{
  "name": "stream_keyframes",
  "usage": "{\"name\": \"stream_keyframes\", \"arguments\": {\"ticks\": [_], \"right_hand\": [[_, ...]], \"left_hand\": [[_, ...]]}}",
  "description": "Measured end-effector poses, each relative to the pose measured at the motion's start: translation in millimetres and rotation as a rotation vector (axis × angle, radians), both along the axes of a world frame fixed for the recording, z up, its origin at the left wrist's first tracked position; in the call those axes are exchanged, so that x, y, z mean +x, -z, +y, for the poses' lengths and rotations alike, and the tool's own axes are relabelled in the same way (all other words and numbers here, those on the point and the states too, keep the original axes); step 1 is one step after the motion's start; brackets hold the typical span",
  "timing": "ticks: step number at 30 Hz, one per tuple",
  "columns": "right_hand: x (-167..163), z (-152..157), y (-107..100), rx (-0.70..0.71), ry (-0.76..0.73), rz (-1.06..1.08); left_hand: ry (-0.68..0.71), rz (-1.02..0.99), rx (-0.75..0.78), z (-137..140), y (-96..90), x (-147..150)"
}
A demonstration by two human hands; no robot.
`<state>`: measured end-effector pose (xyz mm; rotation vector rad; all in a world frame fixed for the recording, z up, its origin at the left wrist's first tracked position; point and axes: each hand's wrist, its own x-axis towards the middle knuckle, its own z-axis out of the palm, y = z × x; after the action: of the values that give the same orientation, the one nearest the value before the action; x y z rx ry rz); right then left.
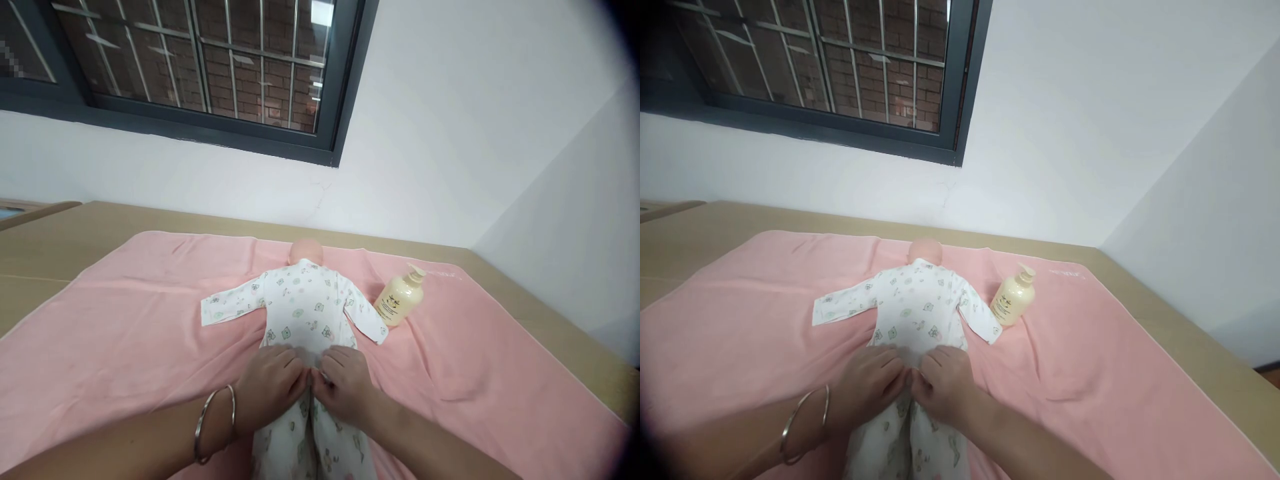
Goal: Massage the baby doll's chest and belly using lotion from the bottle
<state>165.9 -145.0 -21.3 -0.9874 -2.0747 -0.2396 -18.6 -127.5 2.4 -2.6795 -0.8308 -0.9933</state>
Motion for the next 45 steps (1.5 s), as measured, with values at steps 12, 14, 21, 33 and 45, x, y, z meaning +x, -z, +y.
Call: {"name": "stream_keyframes", "arguments": {"ticks": [12,14,21,33,45], "right_hand": [[-0.8,-0.4,-12.4,0.068,-0.121,-0.005],[-1.6,-0.3,-13.1,0.080,-0.137,0.014],[0.0,-0.1,-6.9,0.053,-0.113,0.019],[-2.4,-0.5,-7.0,0.009,-0.016,-0.018],[-2.1,16.5,-13.5,-0.568,0.145,-0.250]], "left_hand": [[0.032,-0.024,0.016,-0.3,-1.3,0.0],[0.033,-0.040,0.025,-0.5,-0.1,-0.2],[0.045,-0.028,0.001,-1.3,0.9,-2.5],[0.016,0.030,-0.187,2.9,2.5,-0.8],[-0.056,0.199,-0.825,22.2,-28.8,6.2]]}}
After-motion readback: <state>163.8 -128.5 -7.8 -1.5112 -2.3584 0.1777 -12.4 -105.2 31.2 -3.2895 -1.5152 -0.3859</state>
